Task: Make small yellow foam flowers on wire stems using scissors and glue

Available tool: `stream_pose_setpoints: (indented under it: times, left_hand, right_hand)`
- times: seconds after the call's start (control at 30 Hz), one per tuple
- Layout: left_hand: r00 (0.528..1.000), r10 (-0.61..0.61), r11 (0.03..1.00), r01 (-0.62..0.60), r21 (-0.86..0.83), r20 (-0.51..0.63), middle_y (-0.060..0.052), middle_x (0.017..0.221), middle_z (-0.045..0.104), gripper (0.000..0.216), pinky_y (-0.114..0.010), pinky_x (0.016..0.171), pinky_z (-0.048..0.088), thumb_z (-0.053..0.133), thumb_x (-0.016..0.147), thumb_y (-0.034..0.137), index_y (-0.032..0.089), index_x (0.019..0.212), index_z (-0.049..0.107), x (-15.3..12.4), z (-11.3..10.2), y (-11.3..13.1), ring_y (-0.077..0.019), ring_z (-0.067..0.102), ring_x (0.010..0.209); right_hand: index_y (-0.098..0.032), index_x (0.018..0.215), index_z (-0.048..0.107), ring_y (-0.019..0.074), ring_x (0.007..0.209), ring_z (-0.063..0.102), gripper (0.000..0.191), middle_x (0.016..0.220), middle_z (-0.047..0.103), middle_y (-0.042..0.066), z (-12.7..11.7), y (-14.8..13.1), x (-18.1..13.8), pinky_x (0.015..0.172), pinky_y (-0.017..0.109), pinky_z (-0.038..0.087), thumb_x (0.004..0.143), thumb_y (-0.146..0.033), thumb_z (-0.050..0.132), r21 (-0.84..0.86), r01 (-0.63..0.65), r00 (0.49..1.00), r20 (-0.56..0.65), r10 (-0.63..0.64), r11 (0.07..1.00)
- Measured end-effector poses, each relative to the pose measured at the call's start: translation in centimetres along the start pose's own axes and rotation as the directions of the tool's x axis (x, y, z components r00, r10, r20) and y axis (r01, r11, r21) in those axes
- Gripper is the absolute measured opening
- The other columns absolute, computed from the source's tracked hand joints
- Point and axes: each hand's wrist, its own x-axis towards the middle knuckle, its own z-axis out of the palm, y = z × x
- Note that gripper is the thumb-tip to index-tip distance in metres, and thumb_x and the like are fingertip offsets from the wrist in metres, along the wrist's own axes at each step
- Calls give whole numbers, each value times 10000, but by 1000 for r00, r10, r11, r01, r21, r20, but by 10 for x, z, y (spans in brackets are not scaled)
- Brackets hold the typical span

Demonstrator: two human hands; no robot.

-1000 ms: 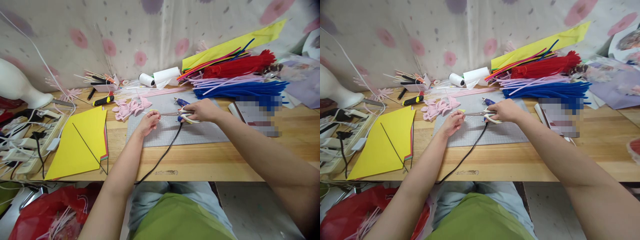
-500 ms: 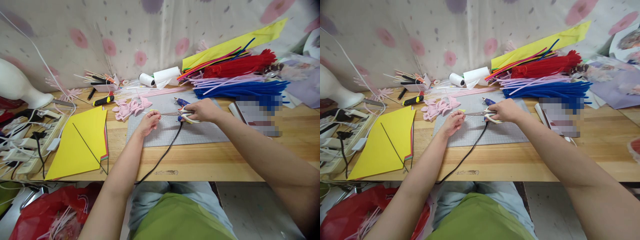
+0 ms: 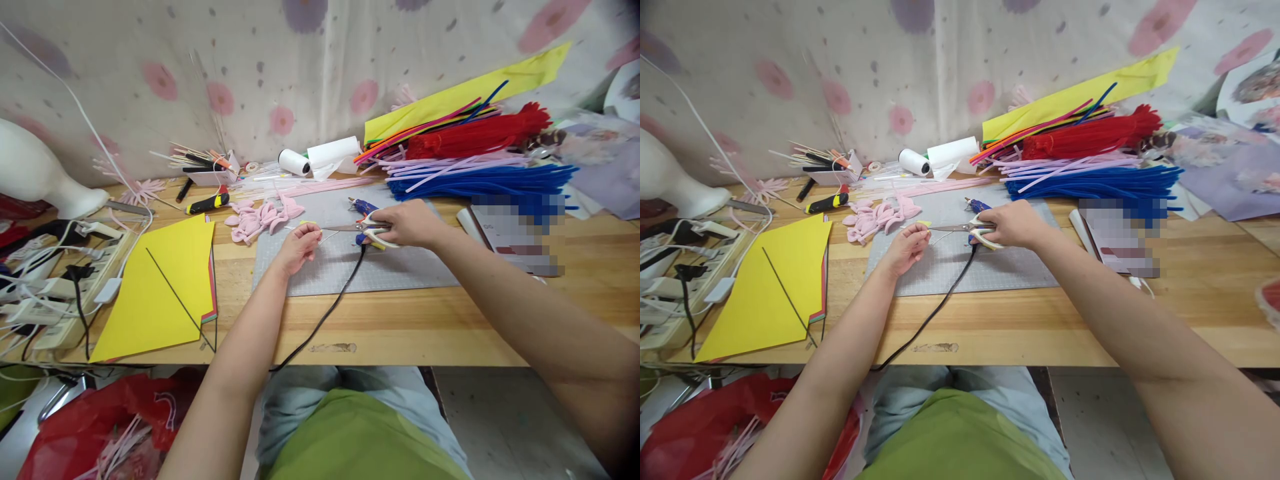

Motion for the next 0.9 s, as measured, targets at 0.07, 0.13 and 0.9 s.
stream_pose_setpoints:
  times: [0.07,0.13,0.9]
  left_hand:
    - [999,23,1000,-22,15,-45,79,614,444,256,-143,316,265,675,620,317,169,740,505,1,1,-2,-2,256,395]
    - [990,74,996,-68,53,-118,70,620,448,251,-145,327,286,676,607,315,169,725,510,3,2,-4,-11,299,419]
    - [877,383,857,-221,466,-290,21,665,515,87,-157,404,340,628,656,220,181,721,586,2,7,-12,-64,399,529]
  right_hand:
    - [-242,860,677,162,631,558,498,751,689,34,0,0,0,517,267,172,744,-656,428,-18,11,1000,-18,-11,1000]
    - [-246,843,673,164,631,557,480,737,685,35,-1,0,0,519,271,162,748,-647,428,-36,19,999,-29,-20,999]
    - [-238,840,659,178,663,553,403,814,693,46,-4,-5,2,545,288,146,770,-555,419,-155,-14,999,-51,7,988]
